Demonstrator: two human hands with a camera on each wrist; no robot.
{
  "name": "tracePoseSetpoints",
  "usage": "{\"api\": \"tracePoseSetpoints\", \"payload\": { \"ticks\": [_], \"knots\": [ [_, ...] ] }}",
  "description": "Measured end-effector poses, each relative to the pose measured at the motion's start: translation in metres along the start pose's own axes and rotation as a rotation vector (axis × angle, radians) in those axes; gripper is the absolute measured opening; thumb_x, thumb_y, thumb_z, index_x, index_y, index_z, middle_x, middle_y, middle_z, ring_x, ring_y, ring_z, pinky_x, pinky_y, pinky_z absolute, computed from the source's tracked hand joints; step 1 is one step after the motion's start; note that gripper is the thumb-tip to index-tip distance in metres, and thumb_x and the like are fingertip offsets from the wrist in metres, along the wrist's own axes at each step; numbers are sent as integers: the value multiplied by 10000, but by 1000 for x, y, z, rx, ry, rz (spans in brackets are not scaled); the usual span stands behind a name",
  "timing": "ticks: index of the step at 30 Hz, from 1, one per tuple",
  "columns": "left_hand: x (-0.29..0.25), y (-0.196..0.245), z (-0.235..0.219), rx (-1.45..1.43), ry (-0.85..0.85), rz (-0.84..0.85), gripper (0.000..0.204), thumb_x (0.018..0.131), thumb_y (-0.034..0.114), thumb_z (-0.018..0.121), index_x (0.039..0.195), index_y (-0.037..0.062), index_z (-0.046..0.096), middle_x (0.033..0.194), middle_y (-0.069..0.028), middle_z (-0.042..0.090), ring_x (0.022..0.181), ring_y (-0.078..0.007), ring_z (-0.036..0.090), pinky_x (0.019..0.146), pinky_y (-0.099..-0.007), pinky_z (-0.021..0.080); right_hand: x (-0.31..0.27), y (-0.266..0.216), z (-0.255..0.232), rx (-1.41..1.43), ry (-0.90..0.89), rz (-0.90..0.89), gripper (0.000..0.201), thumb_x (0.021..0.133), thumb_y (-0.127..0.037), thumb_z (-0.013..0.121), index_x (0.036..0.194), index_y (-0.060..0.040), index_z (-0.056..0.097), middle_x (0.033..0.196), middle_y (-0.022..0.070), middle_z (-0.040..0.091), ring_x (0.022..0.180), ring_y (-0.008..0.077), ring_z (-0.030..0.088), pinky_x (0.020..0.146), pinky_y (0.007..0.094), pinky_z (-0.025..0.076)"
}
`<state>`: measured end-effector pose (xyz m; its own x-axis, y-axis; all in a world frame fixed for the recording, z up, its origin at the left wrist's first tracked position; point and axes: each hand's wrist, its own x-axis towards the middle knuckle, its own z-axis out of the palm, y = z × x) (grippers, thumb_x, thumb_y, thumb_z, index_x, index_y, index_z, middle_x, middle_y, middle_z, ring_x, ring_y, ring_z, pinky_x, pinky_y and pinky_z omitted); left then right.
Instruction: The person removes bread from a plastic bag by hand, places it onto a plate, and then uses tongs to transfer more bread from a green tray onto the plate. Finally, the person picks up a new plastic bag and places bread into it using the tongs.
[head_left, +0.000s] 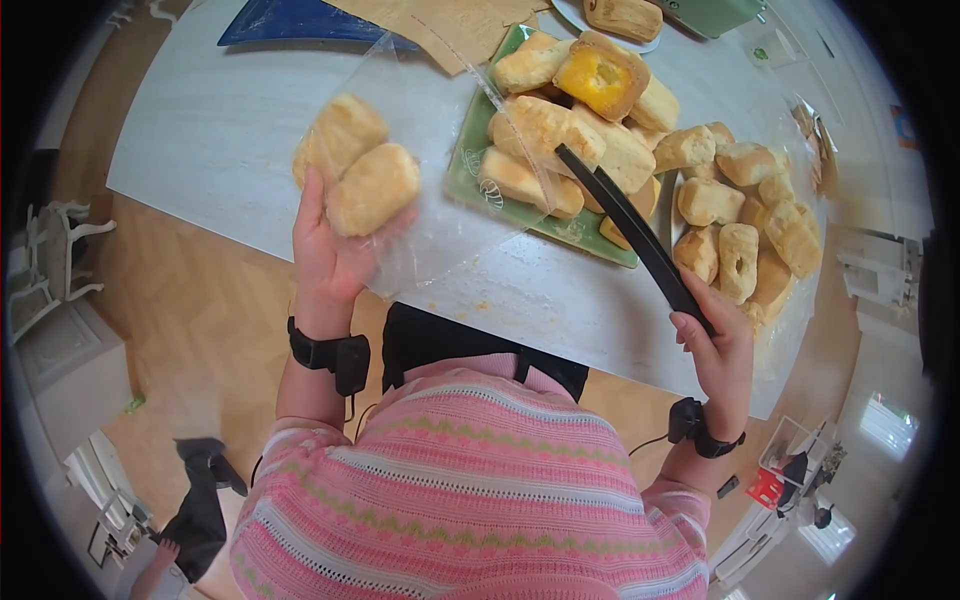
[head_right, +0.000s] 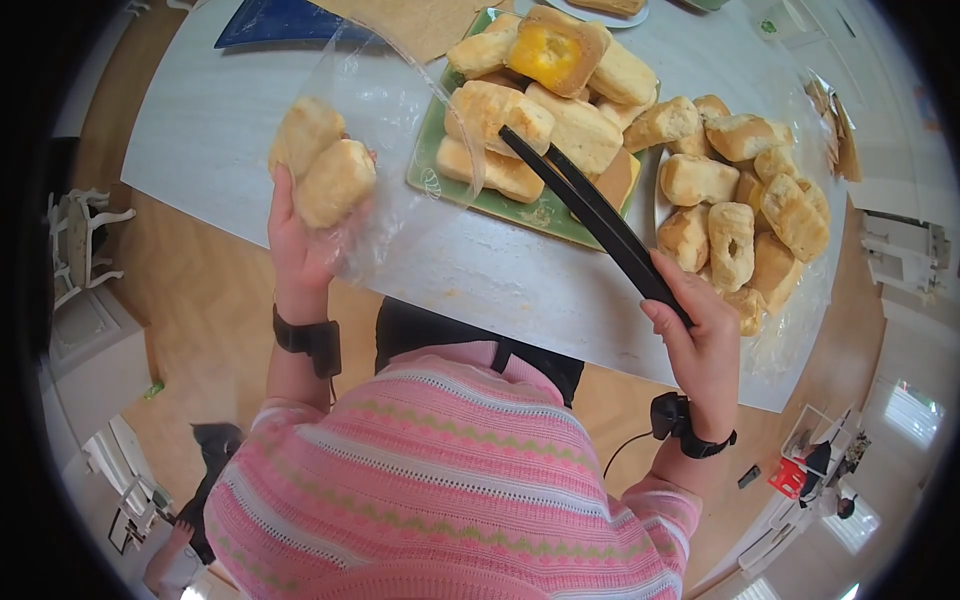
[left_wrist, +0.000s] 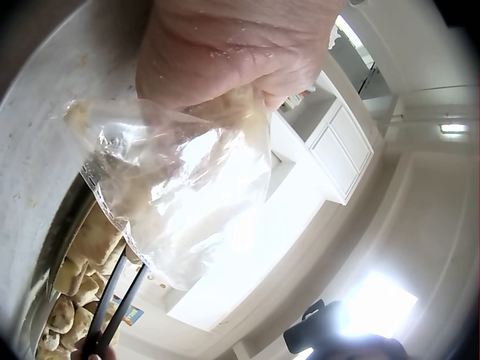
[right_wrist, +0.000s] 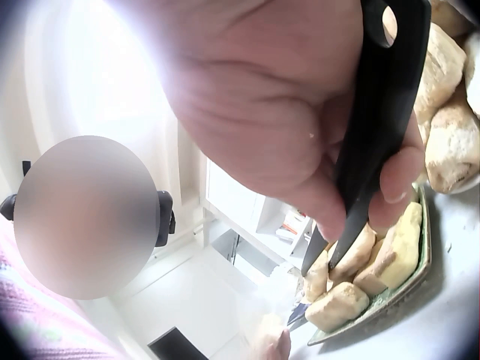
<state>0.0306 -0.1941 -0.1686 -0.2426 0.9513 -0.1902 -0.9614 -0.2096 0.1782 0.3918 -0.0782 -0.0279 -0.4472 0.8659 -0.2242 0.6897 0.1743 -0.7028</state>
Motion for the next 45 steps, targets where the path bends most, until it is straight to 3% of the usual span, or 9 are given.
{"api": "tracePoseSetpoints", "payload": {
  "ticks": [9,14,21,26,33,39,42,44,45],
  "knots": [
    [-3,4,0,122,66,15,599,1016,485,348,1466,92,307,1451,-160,422,1320,-363,435,1040,-578,387,-7,21,-21,272,-3,104,420,840,6,656,1257,22,603,834,38,615,609,69,516,546,215,428],
    [-2,-1,0,120,-23,23,605,1019,482,339,1468,78,297,1442,-160,430,1306,-357,450,1042,-584,385,-16,7,-36,354,-20,92,446,818,-17,674,1255,30,600,837,60,645,606,77,518,543,208,423],
    [-3,-8,6,99,-72,-8,606,1024,478,325,1469,69,287,1442,-161,424,1311,-358,444,1041,-587,392,-9,-11,-40,180,-179,28,431,801,-33,711,1216,44,622,857,75,644,610,83,520,545,215,425],
    [-3,-16,19,131,22,9,592,1028,459,337,1462,59,301,1432,-156,432,1306,-367,449,1053,-548,400,5,-24,-36,170,-376,70,425,800,-31,717,1203,61,619,820,64,611,612,86,511,548,220,416],
    [-1,-17,13,126,84,134,577,1026,460,351,1439,58,336,1393,-144,478,1266,-333,498,1054,-506,414,13,-30,-46,158,-412,98,428,795,-32,721,1203,56,622,797,55,594,614,84,504,548,222,413],
    [2,-30,16,214,173,59,640,1016,518,291,1440,42,347,1380,-248,473,1246,-368,508,1040,-512,422,24,-41,-42,80,-522,101,427,799,-44,723,1202,54,622,784,40,581,626,75,495,550,223,408],
    [1,-34,14,250,174,31,649,1013,529,281,1442,47,346,1392,-251,459,1242,-376,509,1039,-522,420,25,-49,-35,5,-528,75,423,796,-68,730,1190,45,629,793,83,616,658,142,560,598,260,447],
    [-4,-35,22,126,65,-65,582,1029,476,313,1420,49,367,1368,-151,510,1238,-309,527,1057,-457,421,24,-51,-29,-117,-555,-112,413,791,-90,731,1174,32,638,839,141,650,735,244,619,670,307,479],
    [-3,-38,22,127,66,-64,582,1029,476,313,1420,49,367,1368,-151,510,1238,-309,527,1057,-457,421,24,-55,-26,-135,-553,-113,405,788,-109,729,1160,25,641,888,179,654,802,313,631,721,340,487]
  ]
}}
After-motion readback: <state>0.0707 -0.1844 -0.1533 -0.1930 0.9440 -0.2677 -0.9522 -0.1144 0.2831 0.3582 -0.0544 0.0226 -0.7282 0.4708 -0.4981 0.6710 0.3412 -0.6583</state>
